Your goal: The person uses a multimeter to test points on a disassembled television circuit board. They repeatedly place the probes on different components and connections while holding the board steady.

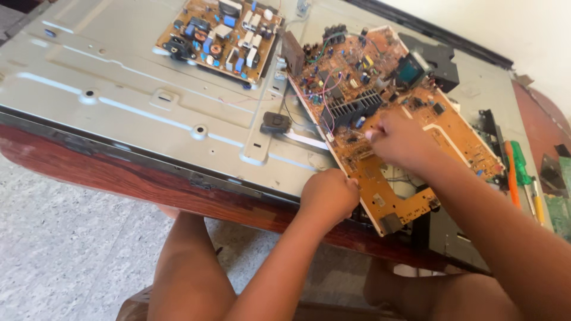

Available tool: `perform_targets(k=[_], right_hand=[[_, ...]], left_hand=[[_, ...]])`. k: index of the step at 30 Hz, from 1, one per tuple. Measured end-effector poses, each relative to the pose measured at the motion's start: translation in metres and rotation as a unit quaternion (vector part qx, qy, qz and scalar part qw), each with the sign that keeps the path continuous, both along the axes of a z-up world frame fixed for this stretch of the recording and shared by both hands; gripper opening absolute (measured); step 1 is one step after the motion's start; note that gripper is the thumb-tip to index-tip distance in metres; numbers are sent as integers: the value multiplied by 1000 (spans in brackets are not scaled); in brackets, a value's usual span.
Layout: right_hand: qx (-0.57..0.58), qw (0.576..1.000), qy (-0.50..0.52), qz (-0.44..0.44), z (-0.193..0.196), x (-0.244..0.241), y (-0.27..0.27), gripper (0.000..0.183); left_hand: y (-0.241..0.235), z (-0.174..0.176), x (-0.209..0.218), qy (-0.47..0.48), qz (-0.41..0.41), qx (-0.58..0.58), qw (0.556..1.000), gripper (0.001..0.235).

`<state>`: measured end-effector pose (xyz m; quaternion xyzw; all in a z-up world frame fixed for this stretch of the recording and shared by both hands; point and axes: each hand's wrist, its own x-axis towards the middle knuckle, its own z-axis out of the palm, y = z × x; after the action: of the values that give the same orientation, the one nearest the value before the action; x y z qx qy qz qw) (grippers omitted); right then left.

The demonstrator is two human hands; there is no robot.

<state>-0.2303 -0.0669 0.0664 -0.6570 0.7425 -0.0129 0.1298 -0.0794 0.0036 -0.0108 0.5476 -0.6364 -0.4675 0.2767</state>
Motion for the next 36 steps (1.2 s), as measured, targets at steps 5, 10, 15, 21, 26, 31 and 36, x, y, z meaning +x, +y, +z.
perform_targets(k=[5,10,15,21,26,31,36], right_hand=[[2,988,-129,-82,-11,-11,-4,27],[-20,995,-101,-1,-8,-17,-9,19],[-27,987,-159,-1,-15,-23,-5,17],[60,958,-263,-100,-13,-23,0,18],[122,935,-293,-159,6,-15,1,16],[197,835,-466,-215,34,-11,-4,30],[67,912,-400,-60,80,-25,-3,28]], left_hand=[[1,1,-1,1,-5,27,1000,39],[2,5,-1,-7,13,23,1000,36],[2,8,1,-1,-4,24,1000,40],[5,9,2,27,3,26,999,38],[8,13,4,39,19,65,997,34],[7,14,7,40,7,69,997,34],[4,17,7,-4,-21,63,998,38]])
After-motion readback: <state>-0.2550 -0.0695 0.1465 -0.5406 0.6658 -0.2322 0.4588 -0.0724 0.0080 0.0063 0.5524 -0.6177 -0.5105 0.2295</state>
